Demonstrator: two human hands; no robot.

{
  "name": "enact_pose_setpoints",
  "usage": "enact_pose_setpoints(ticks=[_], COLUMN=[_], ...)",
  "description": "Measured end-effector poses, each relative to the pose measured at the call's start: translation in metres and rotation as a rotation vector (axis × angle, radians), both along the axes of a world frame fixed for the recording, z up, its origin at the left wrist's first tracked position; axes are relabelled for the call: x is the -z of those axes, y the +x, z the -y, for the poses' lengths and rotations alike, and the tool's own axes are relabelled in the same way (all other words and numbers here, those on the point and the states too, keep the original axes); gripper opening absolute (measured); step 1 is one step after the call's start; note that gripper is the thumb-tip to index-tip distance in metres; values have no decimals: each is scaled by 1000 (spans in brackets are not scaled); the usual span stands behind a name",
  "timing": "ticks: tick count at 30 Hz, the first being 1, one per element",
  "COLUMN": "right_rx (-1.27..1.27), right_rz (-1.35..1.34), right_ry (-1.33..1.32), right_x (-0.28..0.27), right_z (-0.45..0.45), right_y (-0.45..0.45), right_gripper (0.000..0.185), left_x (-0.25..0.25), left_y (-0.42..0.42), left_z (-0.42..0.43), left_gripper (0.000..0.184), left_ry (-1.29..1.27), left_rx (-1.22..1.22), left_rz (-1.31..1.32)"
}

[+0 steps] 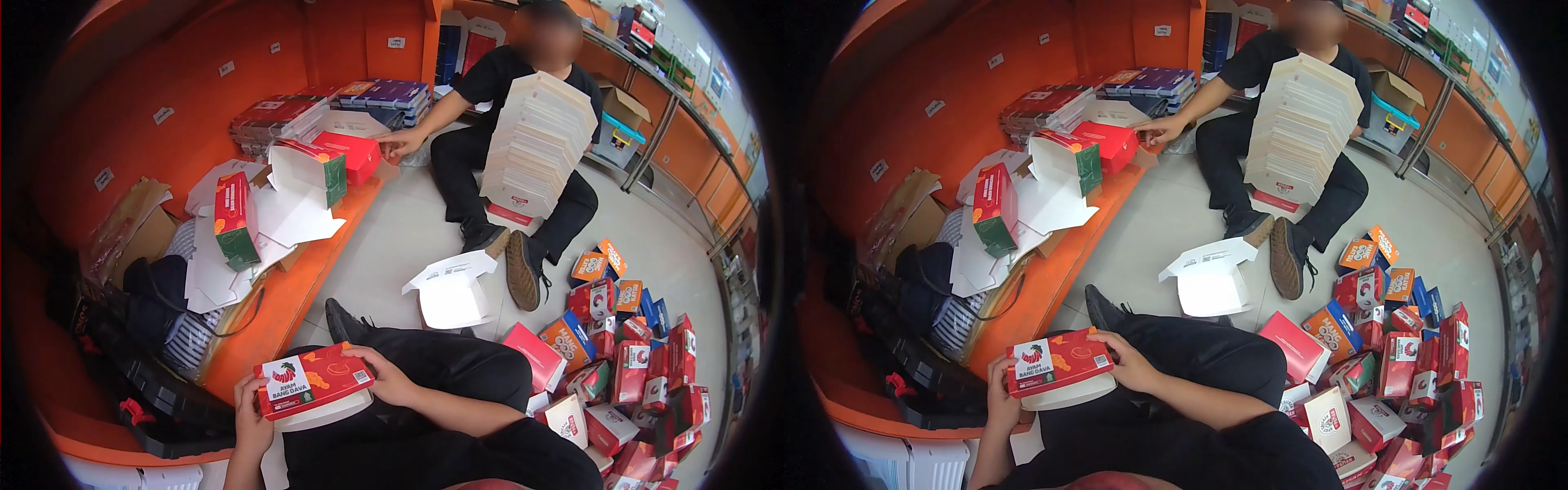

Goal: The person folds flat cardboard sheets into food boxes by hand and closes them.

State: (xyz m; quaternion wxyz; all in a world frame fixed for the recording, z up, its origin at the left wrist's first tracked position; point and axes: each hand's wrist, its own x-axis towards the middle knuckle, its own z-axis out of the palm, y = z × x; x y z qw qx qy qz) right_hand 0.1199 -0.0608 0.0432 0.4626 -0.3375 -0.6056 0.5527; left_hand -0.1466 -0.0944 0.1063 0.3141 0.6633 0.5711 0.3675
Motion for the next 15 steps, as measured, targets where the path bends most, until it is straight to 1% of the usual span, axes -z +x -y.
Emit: enact_pose_setpoints(ticks=[3,5,7,8,11,12,14,15], right_rx=[-24,-25,0,36,44,38,31,7], right_rz=[34,39,95,199,248,259,283,230], right_ry=[-22,-18,-13,57,126,131,141,96], right_x=[5,6,-2,-3,-4,-4,-3,-4], right_z=[2,5,9,10,11,11,10,11], right_y=[-2,-5,-8,-8,-9,-8,-7,-6], right_gripper=[50,55,57,62,63,63,62,61], left_x=[17,22,11,4,-26,-40,-49,-50], left_y=[-10,-13,-11,-9,-3,4,6,7], left_z=[0,0,-1,0,-3,-3,-3,-3], left_gripper=[55,58,59,60,58,58,56,56], left_ry=[65,96,12,-31,-198,-240,-274,-290], left_rx=[8,2,-1,-3,13,-4,-22,-31], left_rz=[-138,-223,-246,-256,-329,-417,-478,-508])
